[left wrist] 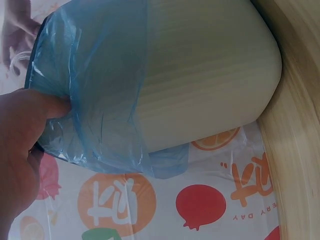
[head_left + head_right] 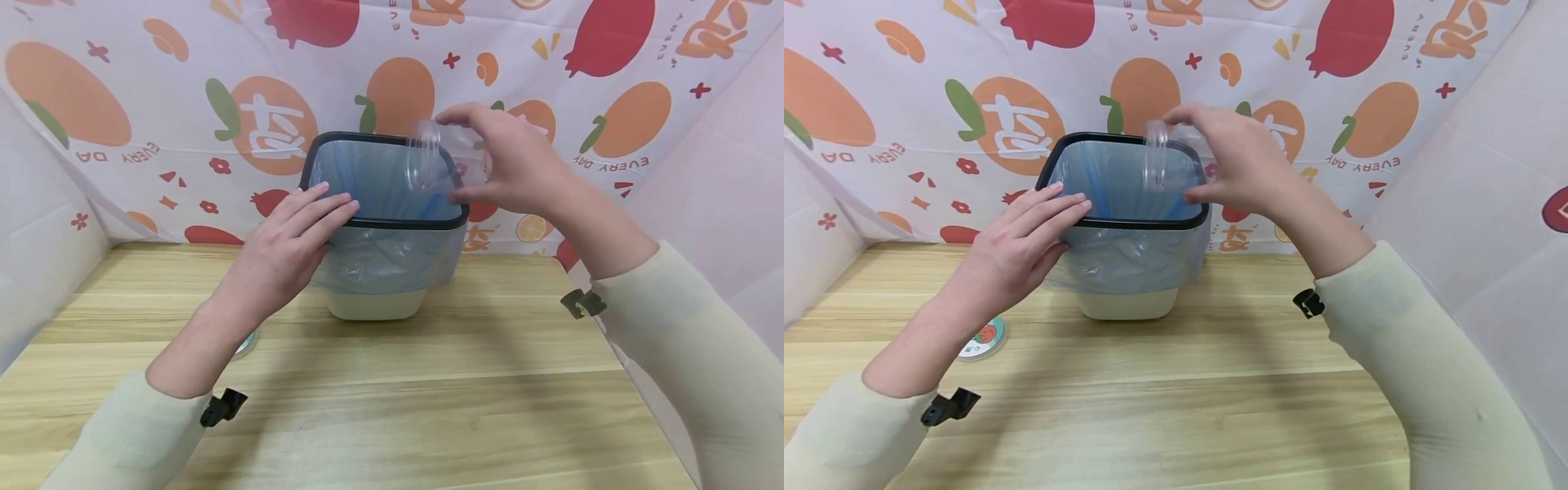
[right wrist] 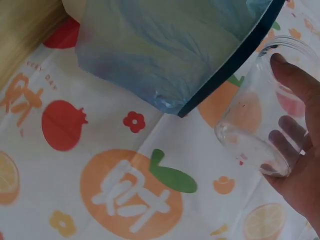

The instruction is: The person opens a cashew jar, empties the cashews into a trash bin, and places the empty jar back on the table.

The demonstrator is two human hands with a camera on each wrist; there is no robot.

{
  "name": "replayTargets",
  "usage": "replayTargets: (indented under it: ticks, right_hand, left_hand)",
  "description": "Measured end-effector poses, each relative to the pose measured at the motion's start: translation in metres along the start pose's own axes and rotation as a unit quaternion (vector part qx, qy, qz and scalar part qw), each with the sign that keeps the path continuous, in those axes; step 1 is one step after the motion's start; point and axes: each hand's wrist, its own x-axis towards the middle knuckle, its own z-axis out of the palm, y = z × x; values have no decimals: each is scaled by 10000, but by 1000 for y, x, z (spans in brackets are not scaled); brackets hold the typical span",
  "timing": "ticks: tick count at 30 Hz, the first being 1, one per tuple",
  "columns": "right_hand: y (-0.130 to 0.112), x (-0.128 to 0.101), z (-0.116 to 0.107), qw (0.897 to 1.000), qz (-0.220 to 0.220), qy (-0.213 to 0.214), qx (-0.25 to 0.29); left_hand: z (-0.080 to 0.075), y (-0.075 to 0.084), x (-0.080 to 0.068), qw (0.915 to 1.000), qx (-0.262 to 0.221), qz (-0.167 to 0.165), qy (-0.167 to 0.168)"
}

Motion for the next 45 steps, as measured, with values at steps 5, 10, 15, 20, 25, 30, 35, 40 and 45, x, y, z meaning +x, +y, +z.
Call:
replayTargets:
  ticks: [5, 10, 15, 20, 25, 30, 35, 40, 45]
  right_hand:
    - [11, -8, 7, 9935, 292, 443, 1005]
    - [17, -12, 12, 9773, 519, 695, 1933]
    - [16, -18, 13, 9577, 814, 935, 2597]
    - [15, -22, 12, 9449, 984, 1005, 2956]
    - [16, -26, 13, 9334, 1087, 1039, 3260]
    - [16, -33, 16, 9160, 1059, 1314, 3640]
    - [15, -41, 19, 8980, 991, 1656, 3955]
    - [16, -50, 22, 8827, 1216, 1748, 4190]
    - [28, -58, 34, 8640, 1520, 1823, 4441]
  left_hand:
    - [0, 0, -1, 10000, -23, -5, 51]
    - [0, 0, -2, 10000, -14, -40, 51]
    - [1, -1, 0, 10000, -11, 5, 49]
    - [1, -1, 0, 10000, 11, -20, 29]
    - [0, -1, 0, 10000, 8, -64, -11]
    - [1, -1, 0, 10000, -26, -76, -12]
    - [2, -1, 1, 10000, -19, -41, 40]
    - [2, -1, 0, 10000, 1, -36, 33]
    - [2, 0, 0, 10000, -21, -2, 74]
